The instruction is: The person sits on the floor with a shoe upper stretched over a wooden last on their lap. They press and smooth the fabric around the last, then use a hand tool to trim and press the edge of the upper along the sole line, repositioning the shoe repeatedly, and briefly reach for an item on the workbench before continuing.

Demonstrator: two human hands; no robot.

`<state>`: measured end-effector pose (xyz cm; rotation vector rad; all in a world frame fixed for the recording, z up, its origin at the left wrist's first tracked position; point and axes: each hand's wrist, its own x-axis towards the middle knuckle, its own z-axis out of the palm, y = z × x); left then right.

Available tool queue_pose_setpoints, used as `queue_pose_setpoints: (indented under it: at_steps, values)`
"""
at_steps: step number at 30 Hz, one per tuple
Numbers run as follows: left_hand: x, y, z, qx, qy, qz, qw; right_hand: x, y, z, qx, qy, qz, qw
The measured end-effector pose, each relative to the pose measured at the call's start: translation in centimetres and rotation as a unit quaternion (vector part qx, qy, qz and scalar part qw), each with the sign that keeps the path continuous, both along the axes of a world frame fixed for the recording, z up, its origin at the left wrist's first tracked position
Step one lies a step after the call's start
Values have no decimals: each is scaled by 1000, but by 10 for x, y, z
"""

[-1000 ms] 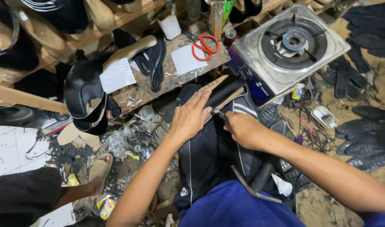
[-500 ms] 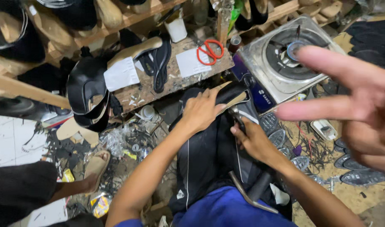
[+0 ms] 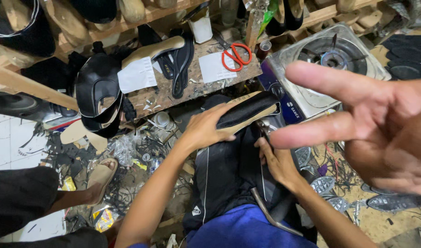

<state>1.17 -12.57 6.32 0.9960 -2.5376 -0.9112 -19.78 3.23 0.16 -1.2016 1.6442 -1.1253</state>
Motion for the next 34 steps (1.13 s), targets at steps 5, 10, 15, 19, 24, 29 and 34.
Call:
queue_pose_setpoints:
  at_steps: [5, 10, 15, 19, 24, 29, 34]
  values:
    - [36, 23, -3, 84, 78, 75, 991, 21, -6, 3, -228, -60, -59, 970]
    - [41, 27, -13, 71, 211, 40, 974, 31, -15, 4, -81, -65, -25, 994]
    - [48, 37, -20, 76, 199, 67, 975, 48, -12, 4, -21, -11, 27, 999]
    - [43, 31, -11, 110, 184, 93, 972, 64, -15, 9, -186, -56, 19, 981]
    - [44, 37, -15, 46, 220, 67, 972, 52, -14, 18, 122, -89, 125, 981]
    - [42, 49, -24, 62, 177, 106, 977, 41, -6, 35, 189, -361, 188, 894]
    - [38, 58, -31, -47, 197, 65, 977, 24, -17, 46, 227, -325, 232, 888]
